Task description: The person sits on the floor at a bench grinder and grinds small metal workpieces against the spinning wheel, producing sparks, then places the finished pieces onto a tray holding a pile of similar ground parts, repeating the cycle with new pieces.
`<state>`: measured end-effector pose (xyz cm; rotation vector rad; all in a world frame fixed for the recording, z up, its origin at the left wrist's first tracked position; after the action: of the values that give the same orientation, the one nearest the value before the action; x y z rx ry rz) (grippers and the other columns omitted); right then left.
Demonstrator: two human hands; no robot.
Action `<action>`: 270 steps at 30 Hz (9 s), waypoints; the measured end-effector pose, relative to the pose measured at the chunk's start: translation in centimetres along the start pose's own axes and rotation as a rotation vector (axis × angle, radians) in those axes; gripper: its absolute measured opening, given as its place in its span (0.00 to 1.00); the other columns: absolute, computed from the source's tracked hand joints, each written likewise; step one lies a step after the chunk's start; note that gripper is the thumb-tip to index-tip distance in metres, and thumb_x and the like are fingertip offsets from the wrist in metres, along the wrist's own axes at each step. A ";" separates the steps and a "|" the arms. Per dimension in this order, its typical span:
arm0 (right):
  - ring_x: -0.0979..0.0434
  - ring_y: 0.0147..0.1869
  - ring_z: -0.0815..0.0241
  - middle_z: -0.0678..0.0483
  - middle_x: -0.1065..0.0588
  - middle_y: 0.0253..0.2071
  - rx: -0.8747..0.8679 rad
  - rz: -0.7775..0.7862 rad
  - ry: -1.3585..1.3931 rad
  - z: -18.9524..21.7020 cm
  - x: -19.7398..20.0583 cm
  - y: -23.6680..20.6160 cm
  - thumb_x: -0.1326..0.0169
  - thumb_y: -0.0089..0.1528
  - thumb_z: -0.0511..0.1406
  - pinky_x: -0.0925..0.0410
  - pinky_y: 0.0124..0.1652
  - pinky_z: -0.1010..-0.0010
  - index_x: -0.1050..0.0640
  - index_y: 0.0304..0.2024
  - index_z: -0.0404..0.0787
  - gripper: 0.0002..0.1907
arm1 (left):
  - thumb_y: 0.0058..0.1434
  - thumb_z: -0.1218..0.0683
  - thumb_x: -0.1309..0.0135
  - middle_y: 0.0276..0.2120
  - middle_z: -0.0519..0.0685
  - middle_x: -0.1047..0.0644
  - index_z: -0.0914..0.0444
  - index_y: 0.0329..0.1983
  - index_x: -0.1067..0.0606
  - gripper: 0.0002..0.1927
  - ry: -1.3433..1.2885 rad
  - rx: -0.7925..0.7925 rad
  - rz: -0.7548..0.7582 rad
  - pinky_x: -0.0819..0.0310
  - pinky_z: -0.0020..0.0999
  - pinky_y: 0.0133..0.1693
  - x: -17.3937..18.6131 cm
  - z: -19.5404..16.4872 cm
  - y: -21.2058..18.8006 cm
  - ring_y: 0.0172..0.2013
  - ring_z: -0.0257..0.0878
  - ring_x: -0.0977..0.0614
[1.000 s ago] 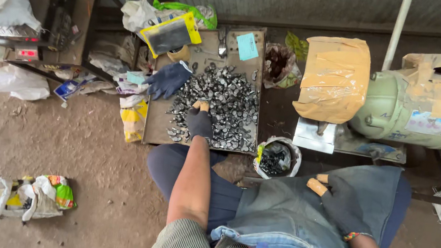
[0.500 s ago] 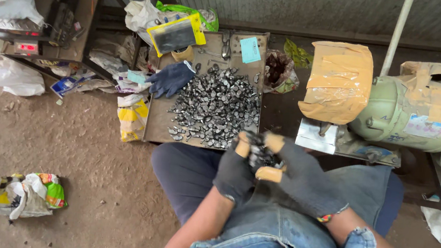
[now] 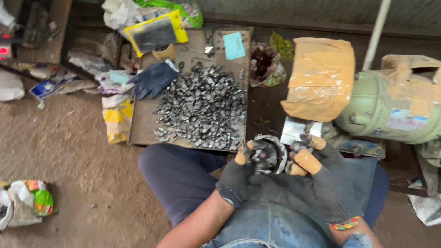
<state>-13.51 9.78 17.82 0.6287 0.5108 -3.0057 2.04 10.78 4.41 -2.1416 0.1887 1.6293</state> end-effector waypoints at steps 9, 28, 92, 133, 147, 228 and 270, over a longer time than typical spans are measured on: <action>0.20 0.45 0.47 0.46 0.19 0.41 0.280 -0.247 -1.258 7.1 4.5 2.6 0.35 0.58 0.44 0.31 0.43 0.61 0.16 0.46 0.40 0.19 | 0.53 0.43 0.34 0.35 0.49 0.20 0.55 0.38 0.18 0.15 2.037 -0.600 -0.004 0.22 0.44 0.38 -14.4 -4.7 4.4 0.37 0.48 0.17; 0.21 0.48 0.44 0.46 0.21 0.43 0.556 0.029 -1.156 6.6 7.3 11.2 0.36 0.56 0.40 0.30 0.43 0.58 0.16 0.45 0.42 0.16 | 0.54 0.53 0.44 0.37 0.55 0.18 0.52 0.49 0.18 0.17 2.468 -0.181 0.386 0.23 0.50 0.42 -14.3 -1.2 16.2 0.39 0.53 0.17; 0.22 0.50 0.43 0.46 0.21 0.44 0.631 0.013 -1.203 6.7 7.6 10.9 0.36 0.55 0.40 0.30 0.45 0.55 0.17 0.46 0.42 0.17 | 0.54 0.52 0.42 0.34 0.55 0.19 0.52 0.44 0.17 0.14 2.472 -0.373 0.425 0.22 0.50 0.37 -14.3 -0.6 16.7 0.35 0.53 0.16; 0.23 0.31 0.61 0.48 0.22 0.33 0.020 -0.165 -0.427 3.1 8.6 4.2 0.36 0.57 0.30 0.29 0.32 0.70 0.24 0.48 0.32 0.18 | 0.74 0.51 0.50 0.44 0.49 0.21 0.68 0.58 0.24 0.18 0.884 -0.168 -0.233 0.30 0.31 0.43 -3.5 2.4 6.7 0.39 0.36 0.25; 0.24 0.48 0.45 0.45 0.25 0.45 0.724 -0.054 -1.494 6.5 4.8 3.7 0.41 0.56 0.35 0.30 0.42 0.57 0.20 0.49 0.39 0.18 | 0.56 0.46 0.36 0.42 0.55 0.24 0.57 0.46 0.20 0.18 2.080 -0.521 -0.041 0.24 0.48 0.38 -15.9 -2.6 8.7 0.40 0.54 0.19; 0.22 0.29 0.55 0.46 0.21 0.35 0.226 -0.244 -0.926 3.5 8.6 7.4 0.43 0.64 0.41 0.30 0.29 0.66 0.22 0.49 0.33 0.19 | 0.54 0.46 0.35 0.47 0.57 0.24 0.58 0.48 0.19 0.20 2.053 -0.593 0.145 0.28 0.51 0.50 -15.4 -1.7 11.2 0.49 0.56 0.23; 0.22 0.43 0.44 0.48 0.22 0.39 0.218 0.199 -1.420 -6.0 7.3 8.1 0.43 0.59 0.45 0.30 0.40 0.55 0.18 0.43 0.43 0.16 | 0.59 0.55 0.46 0.51 0.61 0.28 0.63 0.54 0.28 0.20 2.441 -0.283 -0.764 0.28 0.53 0.47 -1.7 -15.6 7.9 0.47 0.60 0.22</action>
<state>-17.19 4.35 7.24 -1.2952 -0.0030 -2.4476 12.39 -3.09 7.19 -2.3735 -0.1891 -1.7747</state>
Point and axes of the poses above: each hand's wrist, its own y-axis towards the middle knuckle, its own x-axis out of the back of the hand, z = x × y, the point moved 9 cm from there along y, towards the middle knuckle
